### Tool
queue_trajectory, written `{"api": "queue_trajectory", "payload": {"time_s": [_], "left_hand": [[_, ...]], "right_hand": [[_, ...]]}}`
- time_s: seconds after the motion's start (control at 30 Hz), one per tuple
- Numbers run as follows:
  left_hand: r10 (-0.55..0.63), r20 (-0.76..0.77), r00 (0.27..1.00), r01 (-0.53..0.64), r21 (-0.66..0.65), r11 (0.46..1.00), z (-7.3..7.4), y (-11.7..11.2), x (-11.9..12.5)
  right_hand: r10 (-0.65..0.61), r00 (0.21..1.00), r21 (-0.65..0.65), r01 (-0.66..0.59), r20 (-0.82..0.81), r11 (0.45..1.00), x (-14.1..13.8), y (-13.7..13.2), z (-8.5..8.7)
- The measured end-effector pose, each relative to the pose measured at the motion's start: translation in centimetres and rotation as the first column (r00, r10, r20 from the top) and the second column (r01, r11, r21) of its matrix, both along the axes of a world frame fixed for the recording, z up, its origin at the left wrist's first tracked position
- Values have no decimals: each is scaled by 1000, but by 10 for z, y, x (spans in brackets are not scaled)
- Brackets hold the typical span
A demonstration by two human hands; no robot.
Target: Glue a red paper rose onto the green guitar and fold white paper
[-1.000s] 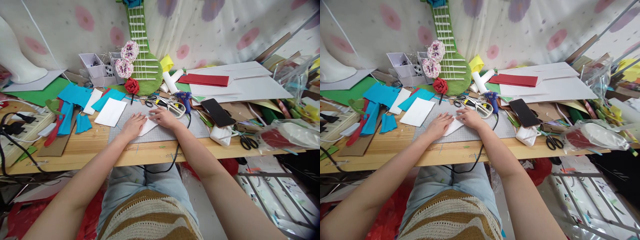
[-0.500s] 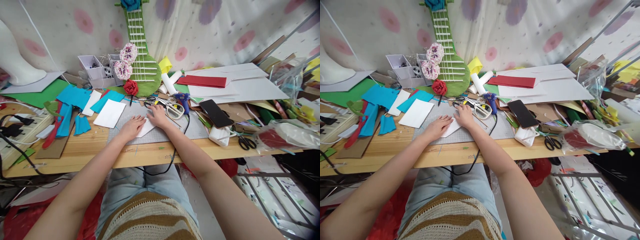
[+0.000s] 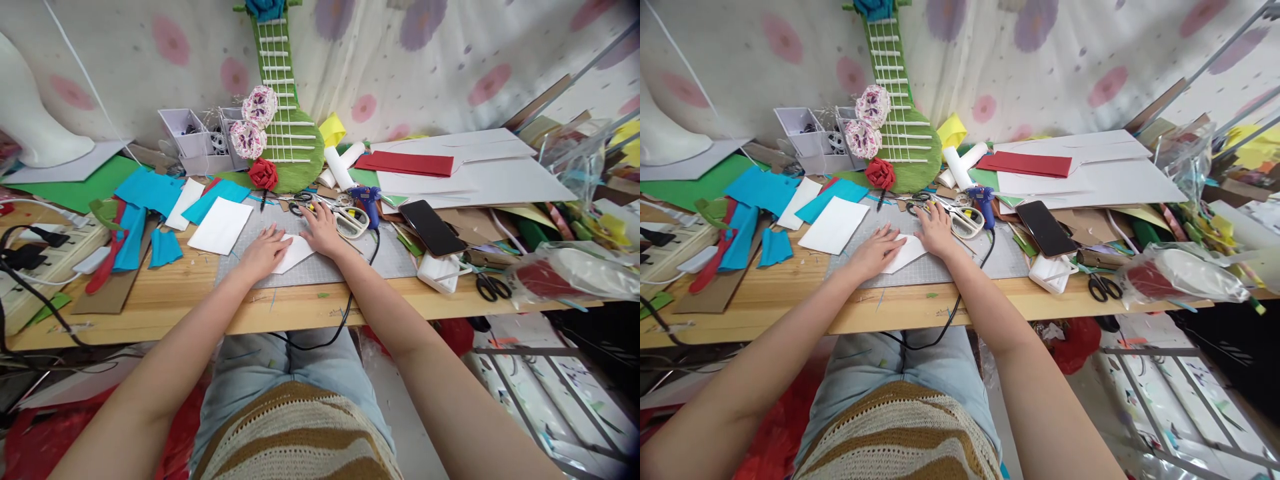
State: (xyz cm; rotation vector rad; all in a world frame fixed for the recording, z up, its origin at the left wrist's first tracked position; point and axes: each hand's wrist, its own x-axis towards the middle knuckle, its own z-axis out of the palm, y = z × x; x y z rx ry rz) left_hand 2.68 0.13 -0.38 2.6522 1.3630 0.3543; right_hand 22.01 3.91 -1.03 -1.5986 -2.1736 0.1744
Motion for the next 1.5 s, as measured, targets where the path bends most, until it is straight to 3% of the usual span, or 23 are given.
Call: {"api": "queue_trajectory", "payload": {"time_s": [0.13,0.2,0.33,0.4,0.67,0.9,1.1,1.5], "left_hand": [[4,3,1000,-4,-14,1000,-2,1,-2],[2,1,1000,-2,-16,1000,-3,1,-2],[2,-13,1000,-2,-40,999,-2,-1,-2],[6,-14,1000,-7,-50,999,1,-2,-2],[0,-58,998,-3,-58,998,6,-7,-1],[-62,-58,996,66,72,995,4,-8,1],[-149,-15,989,149,-6,989,0,-4,2],[-89,8,996,90,-83,992,7,-9,2]], "right_hand": [[45,998,18,-44,-39,999,12,-1,4],[142,986,44,-138,-85,989,22,-1,11],[420,896,-68,-433,-146,899,45,-6,27],[466,874,-145,-483,-137,864,52,-10,31],[425,887,-190,-455,-181,870,46,-11,23],[391,854,-148,-460,-342,876,40,-7,17],[426,847,-98,-476,-317,874,32,-6,13],[408,880,-104,-442,-242,891,15,-18,23]]}}
